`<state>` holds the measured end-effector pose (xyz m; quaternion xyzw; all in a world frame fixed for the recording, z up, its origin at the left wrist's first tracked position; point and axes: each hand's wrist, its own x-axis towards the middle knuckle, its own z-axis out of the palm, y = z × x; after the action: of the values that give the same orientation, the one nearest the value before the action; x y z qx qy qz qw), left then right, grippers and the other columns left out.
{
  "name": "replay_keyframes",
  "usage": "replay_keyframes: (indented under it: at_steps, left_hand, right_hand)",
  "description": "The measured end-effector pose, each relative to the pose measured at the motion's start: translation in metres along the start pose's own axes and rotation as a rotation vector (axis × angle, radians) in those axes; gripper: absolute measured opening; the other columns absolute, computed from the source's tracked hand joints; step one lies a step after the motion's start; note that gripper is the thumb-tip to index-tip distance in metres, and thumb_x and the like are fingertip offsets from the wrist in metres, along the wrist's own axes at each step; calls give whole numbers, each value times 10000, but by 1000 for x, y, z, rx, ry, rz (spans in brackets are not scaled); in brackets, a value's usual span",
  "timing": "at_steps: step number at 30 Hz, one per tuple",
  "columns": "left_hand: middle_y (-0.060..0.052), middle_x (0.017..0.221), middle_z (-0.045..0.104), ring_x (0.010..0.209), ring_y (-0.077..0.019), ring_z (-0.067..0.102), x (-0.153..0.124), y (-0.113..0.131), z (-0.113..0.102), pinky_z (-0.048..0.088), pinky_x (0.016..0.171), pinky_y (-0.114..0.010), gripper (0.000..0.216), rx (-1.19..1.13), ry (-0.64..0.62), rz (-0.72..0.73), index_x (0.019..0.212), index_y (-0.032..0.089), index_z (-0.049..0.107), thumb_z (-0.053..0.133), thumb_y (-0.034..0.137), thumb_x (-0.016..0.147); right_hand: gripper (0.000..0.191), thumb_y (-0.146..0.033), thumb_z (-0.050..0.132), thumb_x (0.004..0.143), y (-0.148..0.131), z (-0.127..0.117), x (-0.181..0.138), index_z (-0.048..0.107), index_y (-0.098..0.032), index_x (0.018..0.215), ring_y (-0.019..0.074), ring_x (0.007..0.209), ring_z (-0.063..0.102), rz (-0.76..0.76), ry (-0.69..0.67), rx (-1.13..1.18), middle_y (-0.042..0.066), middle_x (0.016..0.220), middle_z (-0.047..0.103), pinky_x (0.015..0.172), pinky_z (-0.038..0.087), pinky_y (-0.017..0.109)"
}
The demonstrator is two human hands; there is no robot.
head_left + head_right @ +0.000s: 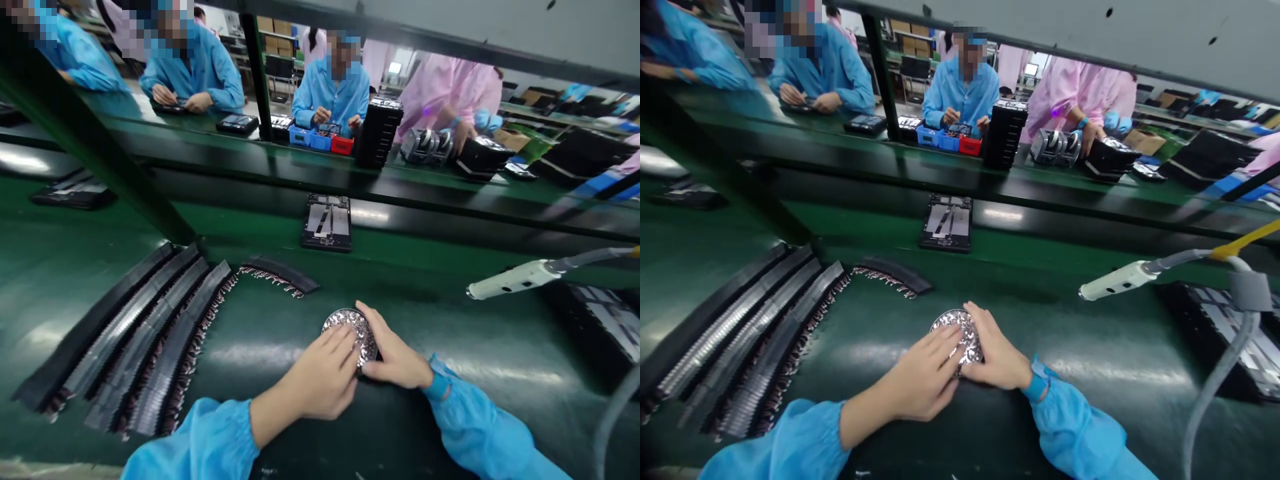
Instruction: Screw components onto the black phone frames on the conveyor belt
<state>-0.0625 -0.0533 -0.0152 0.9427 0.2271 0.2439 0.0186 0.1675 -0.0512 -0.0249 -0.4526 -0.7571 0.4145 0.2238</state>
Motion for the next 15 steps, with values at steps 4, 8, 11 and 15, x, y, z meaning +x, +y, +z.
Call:
replay_keyframes:
  at_steps: [4,8,11,15]
  left_hand:
    - [-237,1399,564,1343,-404,493,23,2,16,331,1169,-541,672,48,-249,8,1382,79,539,576,533,888]
    - [-233,1419,548,1314,-421,506,32,2,23,317,1155,-555,693,125,-304,-79,1385,69,538,530,577,915]
    - [-243,1457,515,1340,-420,488,24,5,25,305,1161,-544,716,168,-282,-124,1428,56,499,462,587,949]
    - [-257,1499,469,1415,-428,413,6,15,25,265,1195,-540,777,170,-274,-263,1474,40,449,486,574,911]
  right_hand:
    - [823,-667,455,932,2,-11,25,231,-198,1571,324,1449,397,-62,6,384,174,1569,401,1221,237,557]
    - [755,-711,430,927,7,-3,46,394,-209,1490,317,1296,561,-46,5,513,158,1403,586,1165,334,542]
    - [729,-733,399,935,12,6,47,425,-231,1462,305,1279,575,2,68,569,138,1357,620,1172,331,535]
    - [694,-762,329,941,5,22,38,541,-245,1352,288,1308,551,118,206,568,119,1347,622,1203,304,502]
